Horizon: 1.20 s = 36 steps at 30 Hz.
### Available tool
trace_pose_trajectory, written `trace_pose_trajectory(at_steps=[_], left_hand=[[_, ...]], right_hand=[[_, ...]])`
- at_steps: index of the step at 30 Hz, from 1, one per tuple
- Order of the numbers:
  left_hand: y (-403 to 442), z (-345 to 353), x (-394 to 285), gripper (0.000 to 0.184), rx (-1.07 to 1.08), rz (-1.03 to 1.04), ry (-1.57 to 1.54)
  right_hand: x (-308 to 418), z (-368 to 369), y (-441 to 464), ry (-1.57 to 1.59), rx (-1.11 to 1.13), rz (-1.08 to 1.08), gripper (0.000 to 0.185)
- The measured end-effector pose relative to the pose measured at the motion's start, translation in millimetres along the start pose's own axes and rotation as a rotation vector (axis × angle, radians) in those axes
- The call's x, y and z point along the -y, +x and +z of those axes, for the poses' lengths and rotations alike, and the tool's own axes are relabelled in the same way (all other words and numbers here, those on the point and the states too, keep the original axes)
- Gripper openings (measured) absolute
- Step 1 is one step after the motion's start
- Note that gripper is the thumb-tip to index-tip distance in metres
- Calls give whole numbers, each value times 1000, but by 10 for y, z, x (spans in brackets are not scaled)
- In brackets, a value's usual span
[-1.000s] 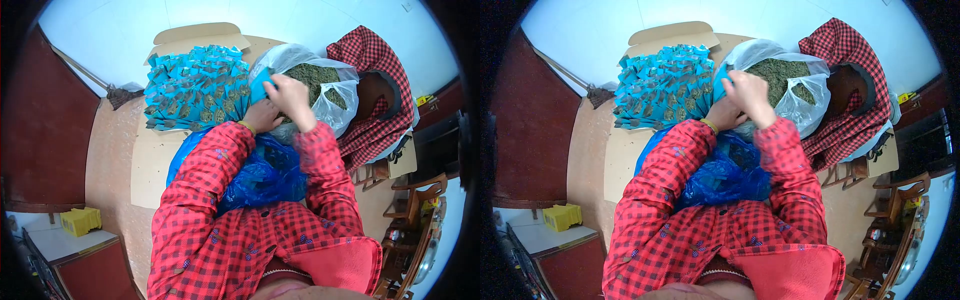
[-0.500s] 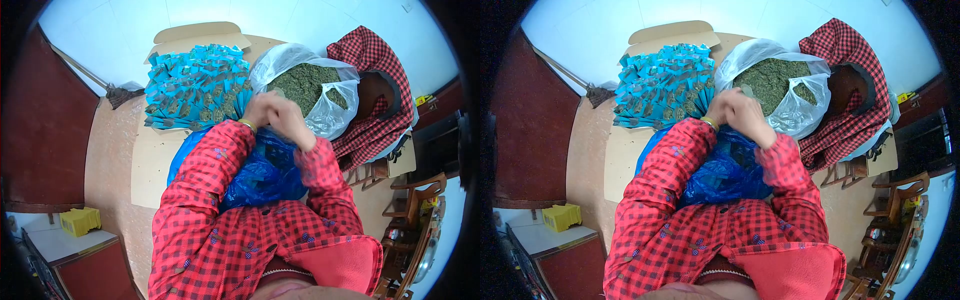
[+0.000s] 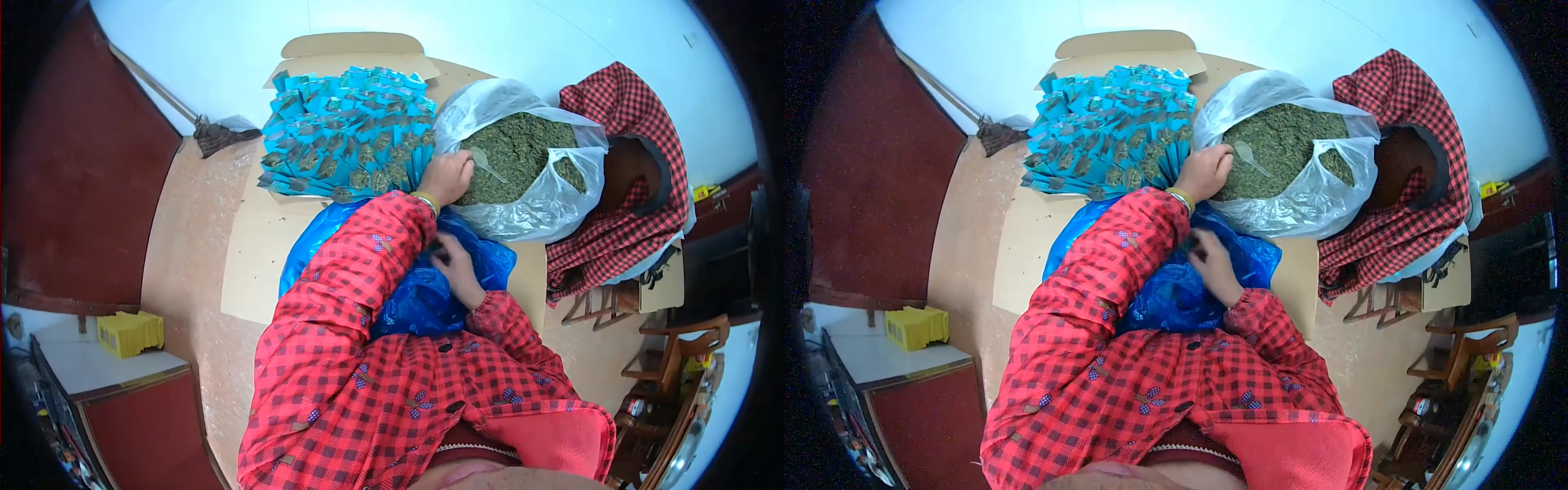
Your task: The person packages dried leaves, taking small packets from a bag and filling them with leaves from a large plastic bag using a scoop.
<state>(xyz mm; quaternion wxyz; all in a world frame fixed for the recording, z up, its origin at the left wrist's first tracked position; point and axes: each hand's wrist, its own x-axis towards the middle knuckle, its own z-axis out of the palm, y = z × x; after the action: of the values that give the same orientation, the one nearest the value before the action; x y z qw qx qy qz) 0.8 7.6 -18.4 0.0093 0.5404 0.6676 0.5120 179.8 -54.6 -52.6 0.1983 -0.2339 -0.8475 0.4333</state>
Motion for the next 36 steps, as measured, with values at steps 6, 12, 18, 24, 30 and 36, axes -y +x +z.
trace_pose_trajectory(at_steps=[6,12,18,24,30,36], left_hand=[[4,-12,-15,19,16,-4,-23],[-3,-56,-48,18,-14,12,-75],[-8,6,25,17,-3,20,-46],[8,-12,-12,20,19,-7,-29],[-9,-138,-137,61,79,-40,-231],[-11,-154,-146,89,-46,123,-196]], right_hand=[[-125,-30,244,-103,2,256,43],[-304,144,408,289,66,62,38],[271,-567,105,172,204,236,35],[580,-1315,333,369,-452,62,35],[-63,-1050,916,1232,-415,254,30],[-246,-858,1238,1268,-467,433,23]])
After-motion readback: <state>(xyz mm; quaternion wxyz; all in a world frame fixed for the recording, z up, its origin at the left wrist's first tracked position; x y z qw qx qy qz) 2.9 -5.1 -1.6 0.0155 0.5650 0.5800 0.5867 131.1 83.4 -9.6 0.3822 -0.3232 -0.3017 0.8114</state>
